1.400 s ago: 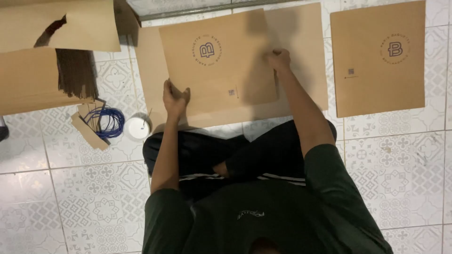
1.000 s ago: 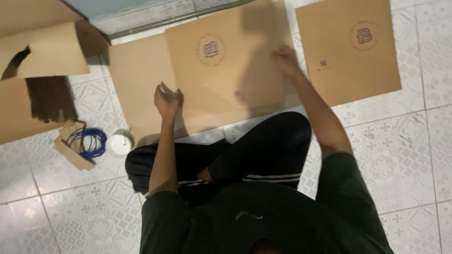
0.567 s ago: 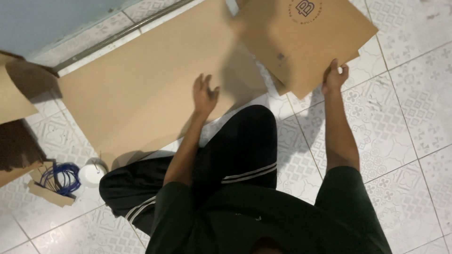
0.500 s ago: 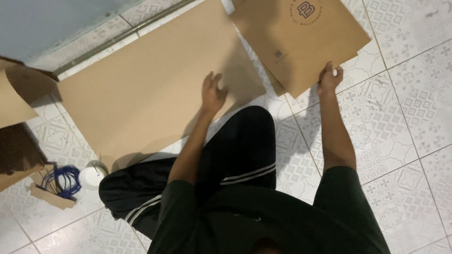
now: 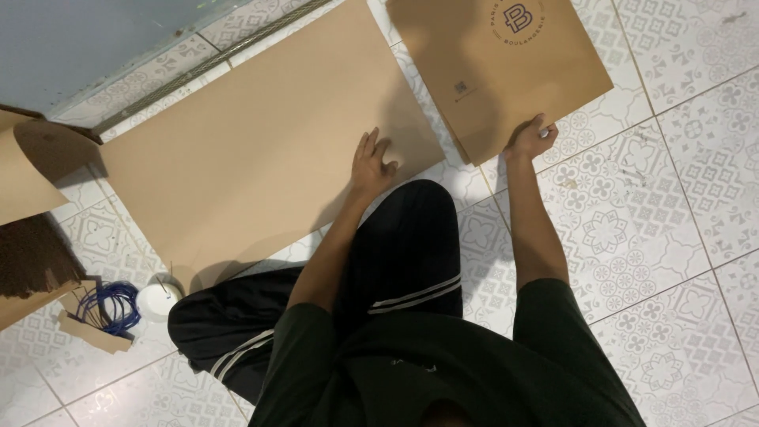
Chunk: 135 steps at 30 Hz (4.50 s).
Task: The person sits on the floor and folds a flat brown paper sheet into a package. They apply white glue along the fold edges using a small brush and press the flaps to seal the package. The person handles the paper sheet and a container of glue.
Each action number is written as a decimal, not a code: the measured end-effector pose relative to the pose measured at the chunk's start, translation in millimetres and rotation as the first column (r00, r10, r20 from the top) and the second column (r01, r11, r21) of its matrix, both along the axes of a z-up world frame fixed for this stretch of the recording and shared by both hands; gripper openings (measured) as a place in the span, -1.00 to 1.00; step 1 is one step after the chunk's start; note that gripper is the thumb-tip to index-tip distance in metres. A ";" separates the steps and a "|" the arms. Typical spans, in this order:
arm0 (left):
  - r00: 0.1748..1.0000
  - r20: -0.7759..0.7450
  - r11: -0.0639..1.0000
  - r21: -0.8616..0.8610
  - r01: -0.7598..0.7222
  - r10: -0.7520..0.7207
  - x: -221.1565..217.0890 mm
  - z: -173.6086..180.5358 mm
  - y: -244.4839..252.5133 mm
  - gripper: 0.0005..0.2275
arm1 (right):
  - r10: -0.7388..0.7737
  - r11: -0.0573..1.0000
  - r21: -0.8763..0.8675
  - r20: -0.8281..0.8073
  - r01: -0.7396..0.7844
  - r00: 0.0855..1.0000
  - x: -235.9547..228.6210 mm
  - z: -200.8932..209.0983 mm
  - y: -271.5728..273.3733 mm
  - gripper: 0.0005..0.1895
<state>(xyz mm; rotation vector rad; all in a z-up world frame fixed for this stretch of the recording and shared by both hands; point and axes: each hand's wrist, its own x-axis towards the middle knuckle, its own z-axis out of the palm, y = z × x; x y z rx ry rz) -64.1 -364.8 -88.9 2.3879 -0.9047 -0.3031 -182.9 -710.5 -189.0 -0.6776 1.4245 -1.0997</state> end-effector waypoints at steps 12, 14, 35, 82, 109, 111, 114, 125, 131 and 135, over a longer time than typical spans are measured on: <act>1.000 -0.017 0.989 0.150 0.017 -0.015 -28.6 29.6 66.5 -0.38 | -0.159 0.854 -0.506 -0.474 -0.120 0.866 7.4 7.4 20.1 -0.49; 0.999 -0.036 0.982 0.190 0.004 0.003 -38.7 31.4 87.2 -0.38 | 0.076 0.759 -0.510 -0.548 -0.405 0.833 12.1 56.6 60.2 -0.62; 0.943 -0.076 0.924 -0.190 -0.332 0.324 -55.4 64.9 166.2 -0.67 | 0.426 -0.089 0.044 -0.902 -0.995 -0.077 64.8 121.6 150.9 -0.83; 0.435 -0.859 0.471 -0.276 -0.838 0.270 -25.5 93.9 234.2 -0.81 | 0.788 -0.320 -0.298 -0.611 -0.899 -0.077 79.5 225.6 321.2 -0.49; 0.694 -0.007 0.536 0.642 -0.549 0.720 1.2 43.8 410.7 -0.48 | 0.341 -0.790 -0.312 -0.939 -0.527 0.045 173.9 205.9 508.3 -0.31; 0.720 0.022 0.473 0.740 -0.478 0.694 7.8 28.1 428.9 -0.37 | 0.231 -0.831 -0.188 -0.973 -0.524 -0.018 183.1 194.9 519.7 -0.30; 0.666 0.009 0.457 0.720 -0.522 0.746 15.0 26.3 446.8 -0.70 | 0.219 -0.841 -0.172 -0.975 -0.513 -0.033 193.1 199.2 529.0 -0.32; 0.715 0.061 0.668 0.312 -0.676 0.696 47.0 91.2 370.6 -0.26 | 0.246 -0.793 -0.230 -0.968 -0.565 0.048 213.3 167.1 515.0 -0.40; 0.903 0.045 0.900 0.074 -0.430 0.428 38.8 50.4 310.7 -0.20 | 0.291 -0.777 -0.281 -0.954 -0.563 0.075 206.2 167.2 490.2 -0.43; 0.917 -0.066 0.912 0.158 -0.379 0.393 23.2 27.6 284.8 -0.18 | 0.271 -0.779 -0.148 -0.956 -0.610 -0.115 197.0 171.6 463.5 -0.42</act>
